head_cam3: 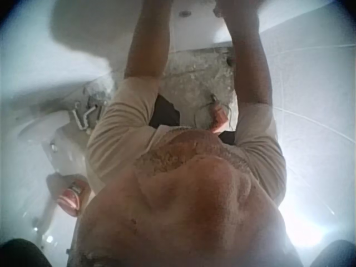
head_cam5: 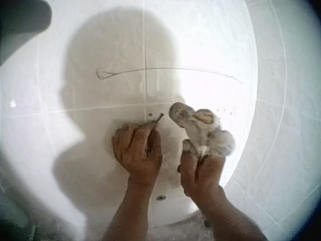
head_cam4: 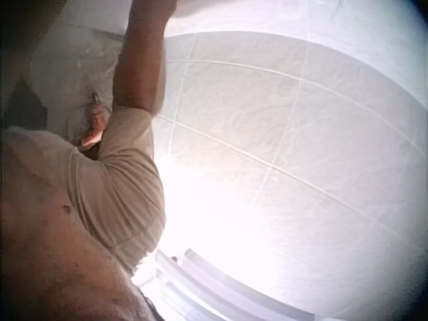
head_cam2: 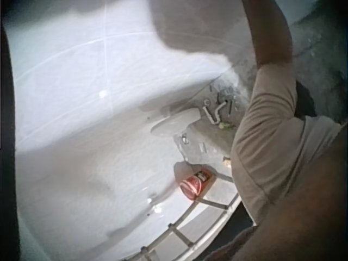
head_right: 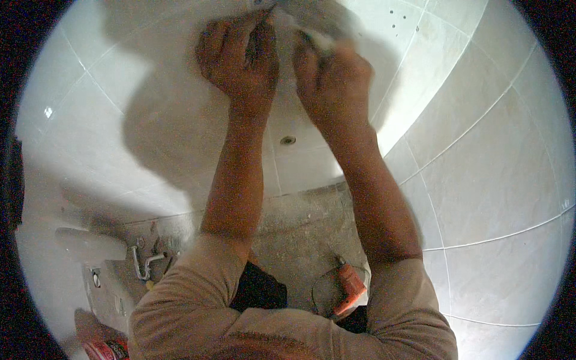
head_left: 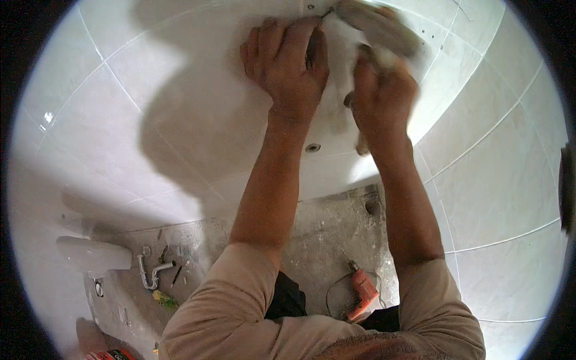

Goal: The person drills a hole into a tiled wall using a power drill and hammers a nail into a pre-marked spot.

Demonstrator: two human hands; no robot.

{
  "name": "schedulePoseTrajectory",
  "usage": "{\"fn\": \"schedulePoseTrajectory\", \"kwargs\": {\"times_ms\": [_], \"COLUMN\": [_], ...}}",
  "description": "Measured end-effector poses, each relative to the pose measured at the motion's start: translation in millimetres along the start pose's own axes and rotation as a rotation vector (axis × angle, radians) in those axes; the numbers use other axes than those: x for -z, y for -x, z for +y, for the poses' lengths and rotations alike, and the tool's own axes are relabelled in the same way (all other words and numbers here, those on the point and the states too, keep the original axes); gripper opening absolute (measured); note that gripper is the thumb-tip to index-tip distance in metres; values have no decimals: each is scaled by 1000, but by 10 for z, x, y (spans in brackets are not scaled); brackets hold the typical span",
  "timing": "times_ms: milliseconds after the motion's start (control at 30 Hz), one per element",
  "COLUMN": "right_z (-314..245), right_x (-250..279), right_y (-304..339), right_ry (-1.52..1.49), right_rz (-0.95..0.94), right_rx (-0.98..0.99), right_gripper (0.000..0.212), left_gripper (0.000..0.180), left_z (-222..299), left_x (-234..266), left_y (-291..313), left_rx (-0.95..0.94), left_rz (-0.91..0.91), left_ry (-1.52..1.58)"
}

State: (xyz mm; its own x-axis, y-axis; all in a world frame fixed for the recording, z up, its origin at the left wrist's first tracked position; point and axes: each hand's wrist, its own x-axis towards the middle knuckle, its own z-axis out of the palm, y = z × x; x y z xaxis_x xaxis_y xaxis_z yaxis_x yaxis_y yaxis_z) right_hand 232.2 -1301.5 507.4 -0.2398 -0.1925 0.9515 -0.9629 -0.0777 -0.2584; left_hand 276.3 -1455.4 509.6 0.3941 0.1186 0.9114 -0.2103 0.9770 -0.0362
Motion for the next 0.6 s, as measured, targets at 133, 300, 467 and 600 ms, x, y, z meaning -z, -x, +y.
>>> {"fn": "schedulePoseTrajectory", "kwargs": {"times_ms": [133, 300, 467, 600], "right_z": [42, -132, -349, -322], "right_x": [157, 847, 1581, 1891], "right_y": [40, 1111, 1952, 2514], "right_ry": [92, -299, 60, 88], "right_rz": [-33, -74, -608, -462], "right_rx": [-69, -531, -829, -868], "right_gripper": [19, 12, 19, 22], "left_gripper": [11, 10, 11, 10], "left_z": [65, -3, 127, 576], "left_x": [3, 99, 260, 185], "left_y": [-13, -13, -129, 2], "left_rx": [19, 80, 100, 95], "left_rz": [-30, -23, -153, -298], "left_ry": [41, 188, 146, 210]}}
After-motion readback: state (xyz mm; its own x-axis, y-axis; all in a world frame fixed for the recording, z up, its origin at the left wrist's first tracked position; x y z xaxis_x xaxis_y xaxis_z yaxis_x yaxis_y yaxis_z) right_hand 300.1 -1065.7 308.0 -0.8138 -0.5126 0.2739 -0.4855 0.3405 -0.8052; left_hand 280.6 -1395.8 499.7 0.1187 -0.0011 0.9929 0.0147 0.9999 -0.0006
